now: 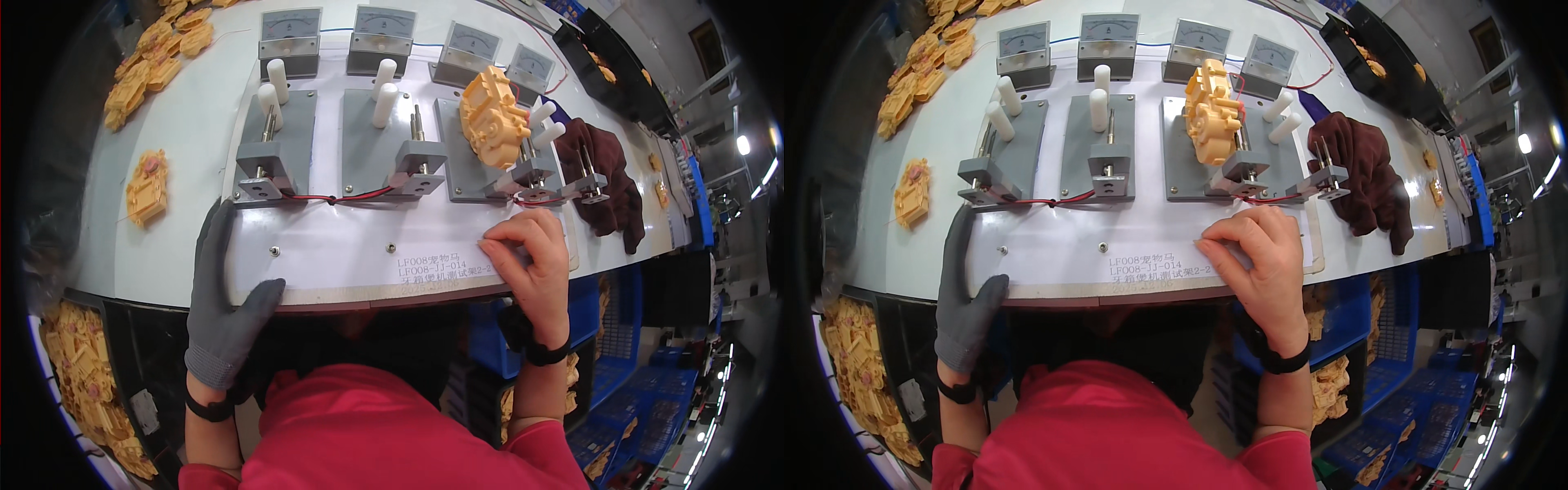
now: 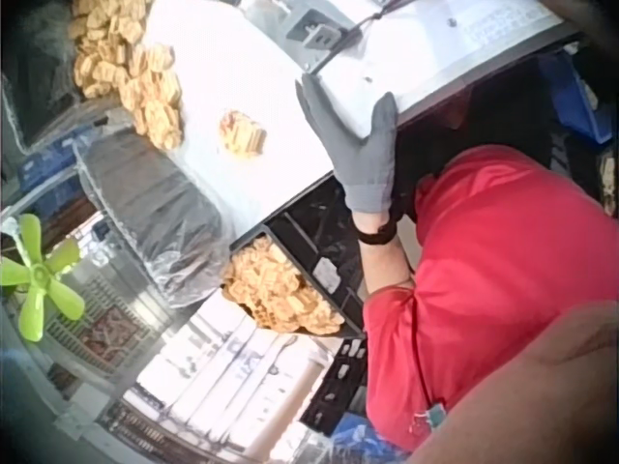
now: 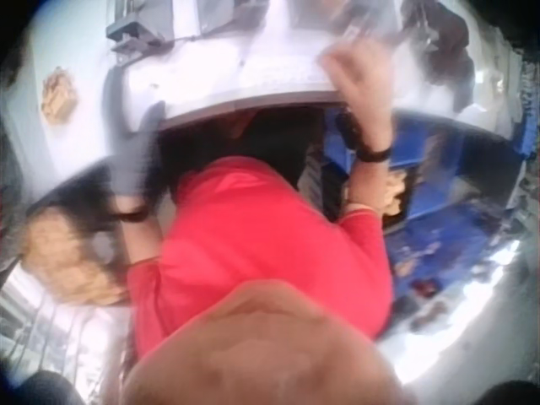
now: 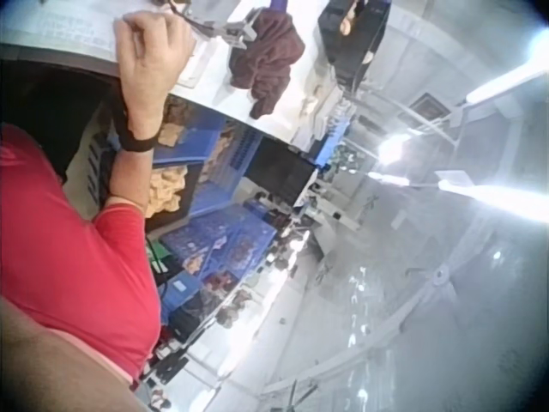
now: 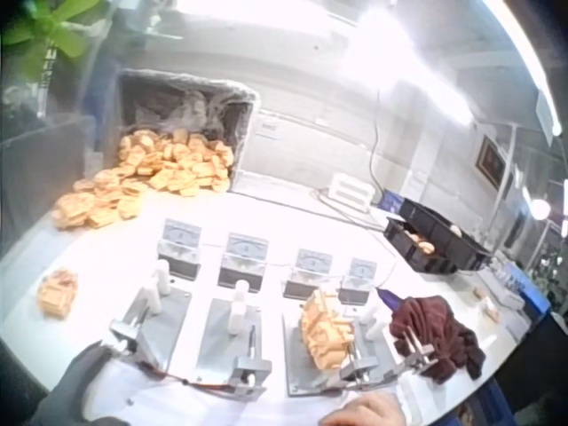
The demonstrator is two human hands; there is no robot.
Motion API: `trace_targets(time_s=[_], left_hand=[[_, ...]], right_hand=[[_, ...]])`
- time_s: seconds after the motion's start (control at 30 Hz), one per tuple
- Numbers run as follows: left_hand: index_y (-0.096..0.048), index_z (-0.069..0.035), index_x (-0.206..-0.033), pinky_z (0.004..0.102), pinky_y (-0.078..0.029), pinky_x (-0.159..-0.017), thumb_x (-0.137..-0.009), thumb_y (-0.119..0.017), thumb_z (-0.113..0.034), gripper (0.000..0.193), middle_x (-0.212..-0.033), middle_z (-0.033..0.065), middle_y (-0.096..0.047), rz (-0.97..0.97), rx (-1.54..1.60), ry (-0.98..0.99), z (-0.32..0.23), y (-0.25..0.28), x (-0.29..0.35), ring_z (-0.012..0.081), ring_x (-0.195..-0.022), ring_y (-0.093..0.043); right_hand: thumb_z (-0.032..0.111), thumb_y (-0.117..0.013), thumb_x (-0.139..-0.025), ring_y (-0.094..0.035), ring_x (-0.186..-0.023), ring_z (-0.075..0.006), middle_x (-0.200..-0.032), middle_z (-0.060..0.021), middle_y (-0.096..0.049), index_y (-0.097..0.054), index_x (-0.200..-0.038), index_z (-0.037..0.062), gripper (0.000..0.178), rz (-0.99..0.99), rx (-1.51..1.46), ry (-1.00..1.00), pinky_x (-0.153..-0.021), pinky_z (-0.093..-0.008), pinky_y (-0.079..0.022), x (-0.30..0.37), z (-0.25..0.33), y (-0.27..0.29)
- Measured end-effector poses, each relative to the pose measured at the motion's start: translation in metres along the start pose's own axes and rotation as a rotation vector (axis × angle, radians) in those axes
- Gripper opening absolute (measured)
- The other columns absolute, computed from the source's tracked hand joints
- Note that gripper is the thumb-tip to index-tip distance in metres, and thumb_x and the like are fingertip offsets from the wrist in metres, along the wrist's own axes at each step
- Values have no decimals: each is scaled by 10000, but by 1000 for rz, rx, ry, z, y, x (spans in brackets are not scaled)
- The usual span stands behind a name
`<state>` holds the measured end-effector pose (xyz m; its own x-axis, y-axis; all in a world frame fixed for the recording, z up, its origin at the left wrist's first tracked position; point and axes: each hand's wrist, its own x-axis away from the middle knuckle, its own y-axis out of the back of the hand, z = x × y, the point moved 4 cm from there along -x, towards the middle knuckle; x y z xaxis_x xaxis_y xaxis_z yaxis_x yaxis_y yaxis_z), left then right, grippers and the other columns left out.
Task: The person places yellow plastic components onto a white testing board with metal clamps and wires. They secure the components in the clamps and adjust the setup, repeating the process for multiple units. The person wears a gray glove on their left hand while handling the parts.
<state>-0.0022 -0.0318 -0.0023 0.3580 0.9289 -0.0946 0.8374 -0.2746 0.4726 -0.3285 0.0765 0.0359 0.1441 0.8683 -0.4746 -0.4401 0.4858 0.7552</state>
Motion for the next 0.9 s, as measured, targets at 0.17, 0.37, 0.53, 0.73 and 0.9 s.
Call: trace_targets(time_s=[0.17, 0.37, 0.53, 0.73, 0.9], left_hand=[[-336, -17, -1558, 412, -278, -1209, -812, -746, -241, 881, -1588, 196, -359, 0, 12, 12, -1, 1, 2, 309, -1479, -347], [-337, -16, -1556, 407, -280, -1209, -822, -759, -245, 877, -1593, 186, -355, 2, 37, -4, 4, -1, 1, 309, -1476, -354], [-343, -28, -1556, 402, -305, -1201, -828, -761, -213, 860, -1591, 185, -354, -11, 59, -1, -1, -1, 0, 305, -1466, -369], [-352, -43, -1555, 407, -323, -1194, -836, -758, -203, 840, -1578, 189, -367, -31, 30, -55, 4, -1, 0, 309, -1457, -382], [-366, -46, -1549, 409, -326, -1193, -833, -763, -206, 834, -1576, 197, -368, -28, 37, -48, 2, -1, -1, 317, -1457, -382]], right_hand=[[128, -836, -769, -594, -817, -221, -822, 7, -657, -705, -843, 113, 152, -24, 45, 78, -764, -354, -409, 0, 3, 0], [124, -857, -756, -598, -825, -206, -887, -31, -651, -681, -933, 83, 253, -66, -60, -70, -792, -336, -441, 10, -4, 0], [89, -823, -803, -578, -878, -168, -990, -44, -609, -610, -1088, 48, 358, -172, -256, -201, -850, -302, -462, 16, -14, 4], [66, -755, -886, -545, -977, -135, -1110, -47, -581, -565, -1178, 40, 349, -318, -590, -256, -907, -289, -445, 12, -19, 9], [56, -715, -929, -536, -971, -128, -1111, -45, -585, -576, -1161, 22, 272, -250, -536, -229, -910, -277, -439, 15, -20, 16]])
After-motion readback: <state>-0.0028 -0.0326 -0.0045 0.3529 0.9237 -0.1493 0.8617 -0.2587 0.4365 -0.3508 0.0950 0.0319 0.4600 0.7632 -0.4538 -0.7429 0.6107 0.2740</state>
